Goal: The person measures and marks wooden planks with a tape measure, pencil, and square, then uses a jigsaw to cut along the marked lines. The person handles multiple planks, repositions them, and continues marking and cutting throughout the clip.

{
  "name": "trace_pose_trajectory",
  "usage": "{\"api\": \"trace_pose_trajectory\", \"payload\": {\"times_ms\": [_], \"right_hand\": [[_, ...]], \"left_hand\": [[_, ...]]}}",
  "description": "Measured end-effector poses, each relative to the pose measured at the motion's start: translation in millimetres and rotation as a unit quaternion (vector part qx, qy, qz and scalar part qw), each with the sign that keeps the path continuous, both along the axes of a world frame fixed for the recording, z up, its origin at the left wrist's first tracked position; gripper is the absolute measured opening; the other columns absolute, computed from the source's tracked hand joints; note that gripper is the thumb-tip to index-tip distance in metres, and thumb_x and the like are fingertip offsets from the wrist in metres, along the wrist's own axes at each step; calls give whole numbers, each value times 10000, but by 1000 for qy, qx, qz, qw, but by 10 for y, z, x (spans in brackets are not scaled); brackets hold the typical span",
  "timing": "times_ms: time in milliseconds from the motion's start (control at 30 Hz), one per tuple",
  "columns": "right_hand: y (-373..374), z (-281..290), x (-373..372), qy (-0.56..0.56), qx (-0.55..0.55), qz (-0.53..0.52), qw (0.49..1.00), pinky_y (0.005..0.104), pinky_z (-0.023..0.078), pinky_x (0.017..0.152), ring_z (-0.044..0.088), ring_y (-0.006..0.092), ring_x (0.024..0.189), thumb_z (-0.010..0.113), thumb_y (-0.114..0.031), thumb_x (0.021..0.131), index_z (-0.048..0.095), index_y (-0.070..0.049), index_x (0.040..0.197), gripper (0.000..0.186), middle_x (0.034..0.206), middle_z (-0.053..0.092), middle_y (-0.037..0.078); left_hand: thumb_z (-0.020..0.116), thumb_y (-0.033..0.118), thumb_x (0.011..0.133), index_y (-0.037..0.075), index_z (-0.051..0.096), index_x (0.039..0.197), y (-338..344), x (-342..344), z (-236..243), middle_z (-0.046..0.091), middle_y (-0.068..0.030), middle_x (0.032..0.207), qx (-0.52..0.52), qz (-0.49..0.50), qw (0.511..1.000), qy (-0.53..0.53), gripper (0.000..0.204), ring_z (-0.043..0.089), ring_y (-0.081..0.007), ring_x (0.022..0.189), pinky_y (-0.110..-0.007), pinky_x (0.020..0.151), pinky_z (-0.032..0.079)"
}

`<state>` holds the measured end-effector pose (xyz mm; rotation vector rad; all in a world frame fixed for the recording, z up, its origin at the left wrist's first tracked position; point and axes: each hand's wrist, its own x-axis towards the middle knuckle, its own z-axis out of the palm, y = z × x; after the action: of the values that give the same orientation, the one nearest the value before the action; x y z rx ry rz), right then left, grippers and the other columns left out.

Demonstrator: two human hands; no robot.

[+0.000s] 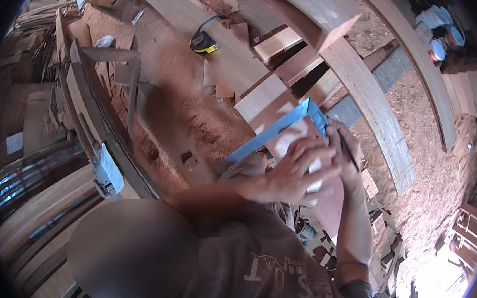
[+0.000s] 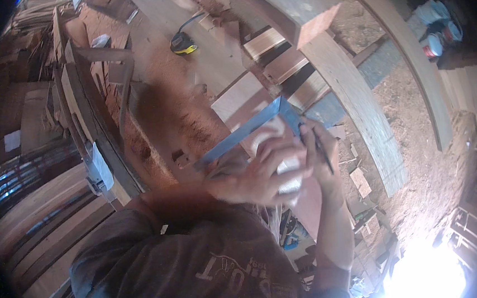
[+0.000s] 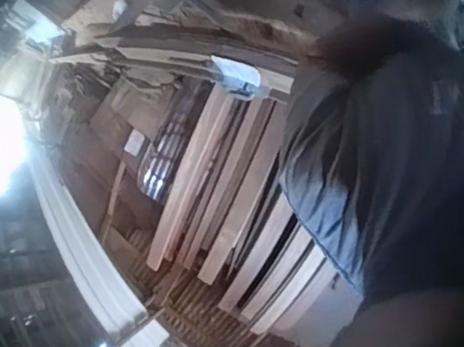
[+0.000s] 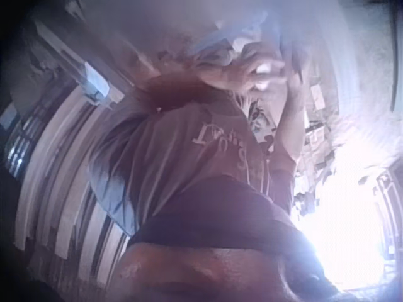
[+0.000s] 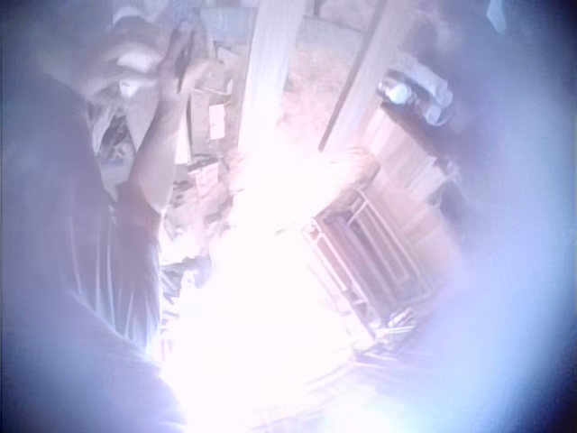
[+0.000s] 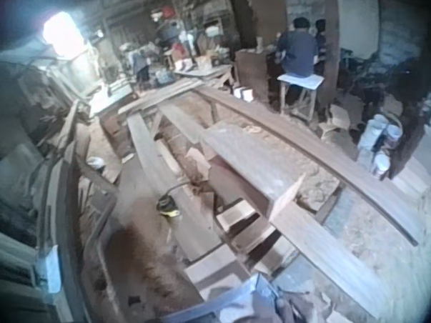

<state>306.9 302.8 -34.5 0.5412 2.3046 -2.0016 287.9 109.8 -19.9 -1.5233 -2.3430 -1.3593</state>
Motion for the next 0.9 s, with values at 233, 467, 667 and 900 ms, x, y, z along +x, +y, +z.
{"api": "trace_pose_trajectory", "payload": {"times_ms": [233,467,667,900], "right_hand": [[149,-603,-601,-20,-40,92,995,320,564,807,682,151,927,618,-57,1095,709,14,1287,224,1042,754,93],[167,-505,-549,-171,-142,64,973,310,566,856,710,149,999,665,24,1030,722,11,1324,300,1082,773,108],[190,-525,-558,-177,-178,57,966,245,553,853,669,80,959,691,49,1030,710,26,1315,286,1088,740,24],[235,-596,-536,-206,-128,78,967,308,576,896,743,158,1038,678,69,988,731,-21,1329,357,1110,799,99]], "left_hand": [[801,395,906,60,548,1503,148,-852,-437,473,-227,1553,-214,60,974,-34,730,320,-445,1582,-667,1319,189],[867,400,828,62,597,1465,186,-986,-435,554,-189,1447,-211,64,974,-42,771,457,-416,1528,-645,1309,264],[910,392,808,77,636,1397,203,-946,-510,540,-169,1444,-225,55,969,-86,722,400,-416,1565,-670,1301,260],[927,382,818,95,606,1395,180,-889,-603,503,-158,1473,-179,64,977,-98,720,401,-420,1556,-683,1291,273]]}}
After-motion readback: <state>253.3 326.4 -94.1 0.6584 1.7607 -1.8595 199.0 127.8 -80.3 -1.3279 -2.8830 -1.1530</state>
